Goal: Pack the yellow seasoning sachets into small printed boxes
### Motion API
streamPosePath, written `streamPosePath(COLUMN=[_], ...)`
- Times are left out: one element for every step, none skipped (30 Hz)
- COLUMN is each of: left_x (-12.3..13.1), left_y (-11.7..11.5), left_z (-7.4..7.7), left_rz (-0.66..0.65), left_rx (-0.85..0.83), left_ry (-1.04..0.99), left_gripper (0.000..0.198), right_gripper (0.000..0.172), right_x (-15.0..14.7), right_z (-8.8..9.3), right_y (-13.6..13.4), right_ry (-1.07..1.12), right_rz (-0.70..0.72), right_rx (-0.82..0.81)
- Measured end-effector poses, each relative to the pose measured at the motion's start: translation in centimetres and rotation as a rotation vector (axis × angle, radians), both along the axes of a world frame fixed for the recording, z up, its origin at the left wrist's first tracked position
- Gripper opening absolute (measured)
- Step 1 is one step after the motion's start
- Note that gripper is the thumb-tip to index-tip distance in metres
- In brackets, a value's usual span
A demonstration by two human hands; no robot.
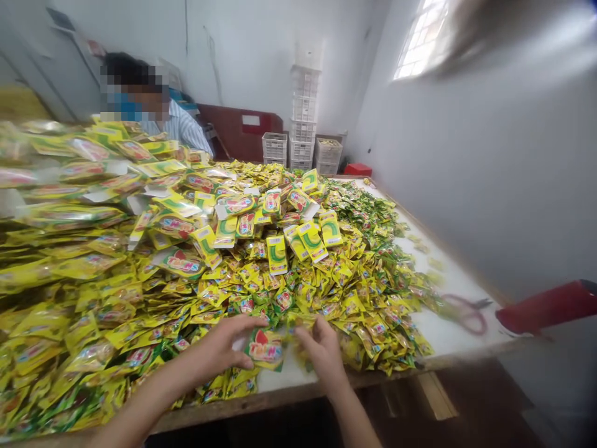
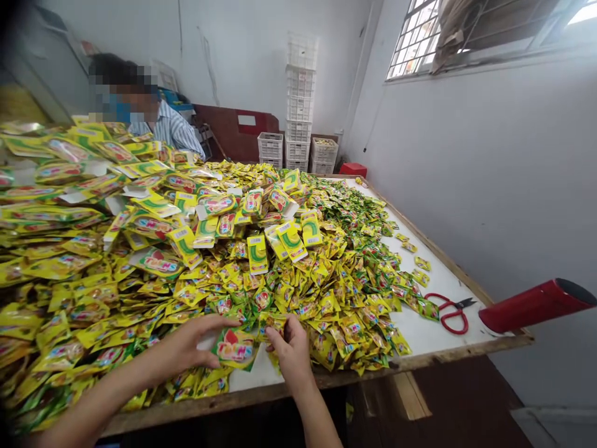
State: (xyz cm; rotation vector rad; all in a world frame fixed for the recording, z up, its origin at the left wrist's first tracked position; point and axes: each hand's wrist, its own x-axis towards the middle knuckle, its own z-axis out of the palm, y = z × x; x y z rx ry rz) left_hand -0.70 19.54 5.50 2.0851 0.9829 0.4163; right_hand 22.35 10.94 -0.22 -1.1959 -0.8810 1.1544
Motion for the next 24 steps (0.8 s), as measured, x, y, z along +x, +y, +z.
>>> streamPosePath(left_x=[-0.1,0.0,0.3,0.7,1.2,1.8,2.5,3.2,3.9,4.6,5.2,5.7,6.1,6.4,6.6,6.7,6.7,6.7,6.7,6.8,6.8,7.0,7.1,7.2], left_y=[-0.7,-1.3,-1.8,-2.2,-2.7,-3.1,-3.6,-4.1,-4.6,-5.1,-5.5,-5.7,-5.8,-5.8,-5.7,-5.6,-5.4,-5.3,-5.2,-5.2,-5.3,-5.4,-5.6,-5.8], left_z=[-0.5,-1.2,-1.9,-2.6,-3.3,-4.0,-4.7,-5.2,-5.7,-6.0,-6.2,-6.3,-6.3,-6.2,-6.1,-5.9,-5.8,-5.7,-5.6,-5.6,-5.7,-5.9,-6.1,-6.3], left_rz=[0.021,0.084,0.175,0.281,0.382,0.456,0.494,0.498,0.483,0.461,0.441,0.426,0.417,0.411,0.400,0.380,0.353,0.323,0.295,0.274,0.265,0.269,0.282,0.302], left_rx=[-0.044,-0.082,-0.121,-0.165,-0.216,-0.268,-0.316,-0.361,-0.401,-0.434,-0.453,-0.458,-0.446,-0.421,-0.395,-0.374,-0.365,-0.366,-0.373,-0.380,-0.378,-0.368,-0.353,-0.336], left_ry=[-0.050,-0.114,-0.189,-0.271,-0.352,-0.427,-0.495,-0.553,-0.603,-0.641,-0.661,-0.664,-0.653,-0.634,-0.615,-0.603,-0.598,-0.601,-0.607,-0.615,-0.621,-0.620,-0.612,-0.601], left_gripper=[0.065,0.068,0.071,0.073,0.075,0.075,0.075,0.075,0.075,0.075,0.075,0.074,0.074,0.073,0.072,0.071,0.071,0.071,0.071,0.071,0.071,0.069,0.069,0.069], right_gripper=[0.023,0.021,0.020,0.018,0.017,0.015,0.014,0.013,0.013,0.014,0.015,0.015,0.015,0.016,0.018,0.020,0.022,0.024,0.025,0.025,0.023,0.021,0.020,0.018], right_x=[-0.7,-1.4,-2.0,-2.4,-2.6,-2.5,-2.3,-2.0,-1.7,-1.3,-1.1,-0.8,-0.7,-0.5,-0.4,-0.2,-0.1,0.0,0.2,0.3,0.4,0.4,0.5,0.5], right_z=[-0.7,-1.4,-2.1,-2.6,-2.8,-2.7,-2.3,-1.6,-0.7,0.3,1.3,2.2,3.0,3.5,3.9,4.2,4.4,4.5,4.6,4.8,5.0,5.2,5.4,5.7], right_y=[0.2,0.2,0.0,-0.4,-0.9,-1.3,-1.7,-2.0,-2.0,-1.9,-1.5,-1.1,-0.7,-0.2,0.1,0.3,0.4,0.4,0.3,0.1,0.0,-0.1,-0.2,-0.2], right_ry=[-0.047,-0.098,-0.149,-0.200,-0.248,-0.291,-0.325,-0.355,-0.379,-0.400,-0.430,-0.479,-0.550,-0.635,-0.729,-0.823,-0.912,-0.993,-1.066,-1.131,-1.185,-1.219,-1.228,-1.212], right_rz=[0.019,0.041,0.066,0.094,0.111,0.108,0.087,0.049,0.005,-0.030,-0.045,-0.028,0.002,0.040,0.078,0.107,0.129,0.147,0.160,0.169,0.175,0.185,0.197,0.206], right_rx=[-0.011,-0.029,-0.053,-0.070,-0.075,-0.065,-0.041,-0.003,0.047,0.100,0.156,0.212,0.263,0.301,0.320,0.325,0.318,0.303,0.286,0.272,0.262,0.257,0.256,0.257])
